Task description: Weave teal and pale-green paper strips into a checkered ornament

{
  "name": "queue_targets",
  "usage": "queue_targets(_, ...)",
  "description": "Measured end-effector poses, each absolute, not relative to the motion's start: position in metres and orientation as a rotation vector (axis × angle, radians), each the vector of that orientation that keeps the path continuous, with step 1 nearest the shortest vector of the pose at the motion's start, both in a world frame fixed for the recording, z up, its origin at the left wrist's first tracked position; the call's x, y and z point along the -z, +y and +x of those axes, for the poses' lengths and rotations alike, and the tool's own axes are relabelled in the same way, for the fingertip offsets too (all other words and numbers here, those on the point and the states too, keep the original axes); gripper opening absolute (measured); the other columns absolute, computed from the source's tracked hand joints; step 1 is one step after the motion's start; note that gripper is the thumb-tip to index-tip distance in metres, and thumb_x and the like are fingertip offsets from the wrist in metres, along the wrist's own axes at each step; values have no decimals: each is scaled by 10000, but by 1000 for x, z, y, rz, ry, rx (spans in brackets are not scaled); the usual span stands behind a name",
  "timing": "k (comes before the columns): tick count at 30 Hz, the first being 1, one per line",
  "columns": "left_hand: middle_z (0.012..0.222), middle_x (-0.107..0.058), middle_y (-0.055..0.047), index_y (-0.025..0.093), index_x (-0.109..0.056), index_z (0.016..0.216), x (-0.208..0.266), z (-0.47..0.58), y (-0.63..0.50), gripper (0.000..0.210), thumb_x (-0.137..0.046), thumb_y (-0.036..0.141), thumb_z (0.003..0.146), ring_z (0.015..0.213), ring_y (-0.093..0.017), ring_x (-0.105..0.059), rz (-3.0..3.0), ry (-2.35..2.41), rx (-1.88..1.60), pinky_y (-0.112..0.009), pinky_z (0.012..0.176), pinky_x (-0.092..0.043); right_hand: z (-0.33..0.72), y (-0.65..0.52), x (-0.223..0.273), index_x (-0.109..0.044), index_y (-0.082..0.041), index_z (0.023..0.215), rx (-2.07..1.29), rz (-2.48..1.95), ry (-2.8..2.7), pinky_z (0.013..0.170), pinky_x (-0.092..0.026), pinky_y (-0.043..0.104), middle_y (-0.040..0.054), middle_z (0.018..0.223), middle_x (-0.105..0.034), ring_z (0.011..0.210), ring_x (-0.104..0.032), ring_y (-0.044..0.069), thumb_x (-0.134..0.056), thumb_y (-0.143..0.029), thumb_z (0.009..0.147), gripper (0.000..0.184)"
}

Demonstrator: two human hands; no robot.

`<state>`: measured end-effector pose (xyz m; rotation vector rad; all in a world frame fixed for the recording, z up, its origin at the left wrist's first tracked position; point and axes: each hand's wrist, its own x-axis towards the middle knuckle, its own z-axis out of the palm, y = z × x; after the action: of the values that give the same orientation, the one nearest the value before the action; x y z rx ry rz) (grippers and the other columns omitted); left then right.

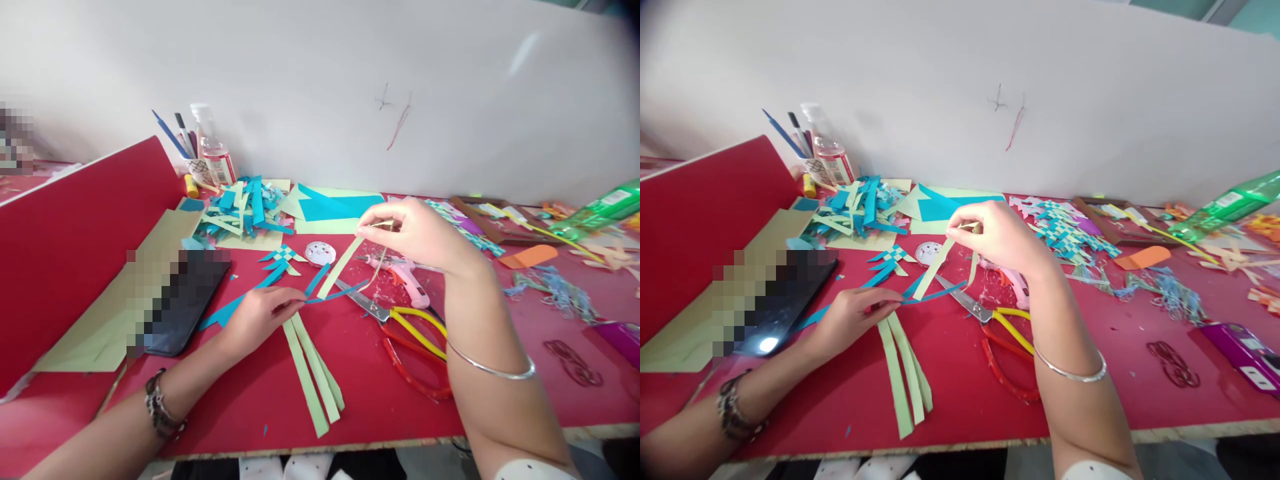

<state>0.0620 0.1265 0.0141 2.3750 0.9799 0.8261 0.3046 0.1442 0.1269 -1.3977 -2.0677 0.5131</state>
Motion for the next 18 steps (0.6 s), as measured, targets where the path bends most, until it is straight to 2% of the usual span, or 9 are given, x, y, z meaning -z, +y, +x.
queue_targets(13, 748, -678, 5, 184, -639, 839, -16, 63, 125, 161, -498, 258, 810, 547, -74, -547, 2336, 1041, -828, -150, 562, -442, 292, 135, -131, -652, -205, 679, -174, -1394, -2176, 476, -369, 246, -11, 607, -625, 515, -533, 105, -535, -224, 756, 140)
queue_targets(18, 597, -602, 29, 177, -644, 828, -14, 62, 125, 168, -503, 264, 800, 495, -65, -493, 2298, 1084, -859, -139, 502, -396, 286, 131, -132, -647, -211, 649, -188, -1424, -2187, 491, -344, 251, -17, 593, -621, 531, -531, 108, -543, -205, 748, 144)
